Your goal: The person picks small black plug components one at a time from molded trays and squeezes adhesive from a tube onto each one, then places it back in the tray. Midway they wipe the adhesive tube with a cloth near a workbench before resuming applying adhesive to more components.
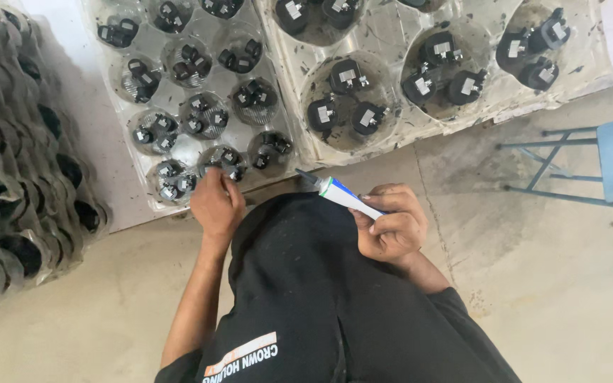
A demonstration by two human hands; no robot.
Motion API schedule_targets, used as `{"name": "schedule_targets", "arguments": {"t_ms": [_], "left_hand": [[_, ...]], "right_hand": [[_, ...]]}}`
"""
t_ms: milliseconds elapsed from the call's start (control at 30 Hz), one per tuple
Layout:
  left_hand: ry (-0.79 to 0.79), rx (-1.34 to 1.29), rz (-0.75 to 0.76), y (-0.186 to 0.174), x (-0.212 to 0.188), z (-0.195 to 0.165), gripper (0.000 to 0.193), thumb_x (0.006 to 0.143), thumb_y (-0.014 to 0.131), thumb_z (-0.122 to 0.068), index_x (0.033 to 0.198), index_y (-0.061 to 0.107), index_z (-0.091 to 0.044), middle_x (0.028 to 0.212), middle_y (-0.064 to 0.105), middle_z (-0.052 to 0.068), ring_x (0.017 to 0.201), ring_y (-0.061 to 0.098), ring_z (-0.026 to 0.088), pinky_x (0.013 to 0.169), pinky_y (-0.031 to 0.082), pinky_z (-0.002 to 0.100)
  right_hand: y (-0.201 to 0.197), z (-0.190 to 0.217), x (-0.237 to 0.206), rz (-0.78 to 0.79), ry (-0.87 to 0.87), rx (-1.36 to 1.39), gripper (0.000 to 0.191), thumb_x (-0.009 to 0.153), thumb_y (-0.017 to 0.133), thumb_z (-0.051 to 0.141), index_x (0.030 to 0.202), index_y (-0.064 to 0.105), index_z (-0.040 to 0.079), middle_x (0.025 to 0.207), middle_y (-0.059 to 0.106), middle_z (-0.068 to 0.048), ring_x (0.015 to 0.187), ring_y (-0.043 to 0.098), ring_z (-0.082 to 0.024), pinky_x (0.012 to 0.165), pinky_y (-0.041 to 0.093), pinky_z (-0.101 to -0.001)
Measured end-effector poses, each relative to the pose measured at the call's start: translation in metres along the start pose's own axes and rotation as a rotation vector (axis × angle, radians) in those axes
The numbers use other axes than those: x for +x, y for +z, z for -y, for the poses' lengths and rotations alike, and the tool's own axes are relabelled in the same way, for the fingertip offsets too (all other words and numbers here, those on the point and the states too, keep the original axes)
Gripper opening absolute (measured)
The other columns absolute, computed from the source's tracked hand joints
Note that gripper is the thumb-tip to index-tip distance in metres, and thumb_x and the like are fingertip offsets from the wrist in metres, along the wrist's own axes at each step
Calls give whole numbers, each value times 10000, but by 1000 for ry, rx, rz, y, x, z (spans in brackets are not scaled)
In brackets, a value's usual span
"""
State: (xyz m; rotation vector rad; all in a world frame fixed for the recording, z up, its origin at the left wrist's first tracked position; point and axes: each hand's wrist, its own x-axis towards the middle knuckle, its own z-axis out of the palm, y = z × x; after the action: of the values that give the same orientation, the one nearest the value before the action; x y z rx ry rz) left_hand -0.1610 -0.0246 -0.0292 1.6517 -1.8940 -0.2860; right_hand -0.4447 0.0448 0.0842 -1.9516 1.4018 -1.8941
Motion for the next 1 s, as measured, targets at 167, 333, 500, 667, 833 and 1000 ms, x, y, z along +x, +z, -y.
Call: {"name": "schedule_targets", "arguments": {"t_ms": [167, 333, 500, 667, 833, 1000], "left_hand": [[-174, 106, 224, 10, -32, 11, 83, 979, 641, -142, 987, 615, -64, 810, 657, 168, 778, 659, 400, 666, 508, 514], [-140, -73, 204, 23, -65, 4, 303, 836, 719, -179, 1074, 584, -49, 842, 666, 138, 792, 660, 393, 649, 513, 503], [-67, -96, 187, 33, -78, 2, 267, 910, 768, -201, 981, 532, -97, 818, 628, 117, 761, 642, 362, 671, 504, 479], [-375, -836, 357, 33, -81, -20, 335, 875, 744, -153, 914, 418, -88, 789, 527, 24, 610, 427, 198, 539, 371, 344], [-421, -1845, 704, 3, -82, -65, 276, 799, 645, -81, 857, 384, -148, 799, 437, 5, 729, 408, 146, 657, 347, 289], [-513, -2101, 959, -13, -96, -117, 309, 739, 656, -104, 843, 370, -158, 767, 399, 9, 701, 395, 149, 655, 321, 303]], "right_hand": [[-3, -6, -1, 37, -27, 18, 372, 873, 823, 18, 824, 467, 115, 937, 699, -125, 794, 709, -272, 675, 591, -377], [-6, -4, -9, 13, 7, 36, 358, 892, 808, 22, 821, 466, 99, 940, 697, -138, 796, 703, -277, 674, 573, -369], [-13, 6, -25, -1, 29, 16, 354, 899, 800, 45, 809, 462, 96, 944, 697, -147, 808, 706, -291, 679, 570, -376], [-27, 27, -50, -38, 64, -46, 366, 890, 807, 36, 803, 456, 95, 924, 690, -136, 809, 705, -294, 691, 557, -379], [-54, 48, -83, -128, 205, -38, 358, 927, 773, -20, 850, 445, 100, 948, 651, -136, 872, 686, -270, 797, 565, -388], [-87, 56, -118, -206, 293, -86, 348, 911, 765, -42, 858, 450, 98, 923, 629, -120, 877, 675, -248, 731, 544, -341]]}}
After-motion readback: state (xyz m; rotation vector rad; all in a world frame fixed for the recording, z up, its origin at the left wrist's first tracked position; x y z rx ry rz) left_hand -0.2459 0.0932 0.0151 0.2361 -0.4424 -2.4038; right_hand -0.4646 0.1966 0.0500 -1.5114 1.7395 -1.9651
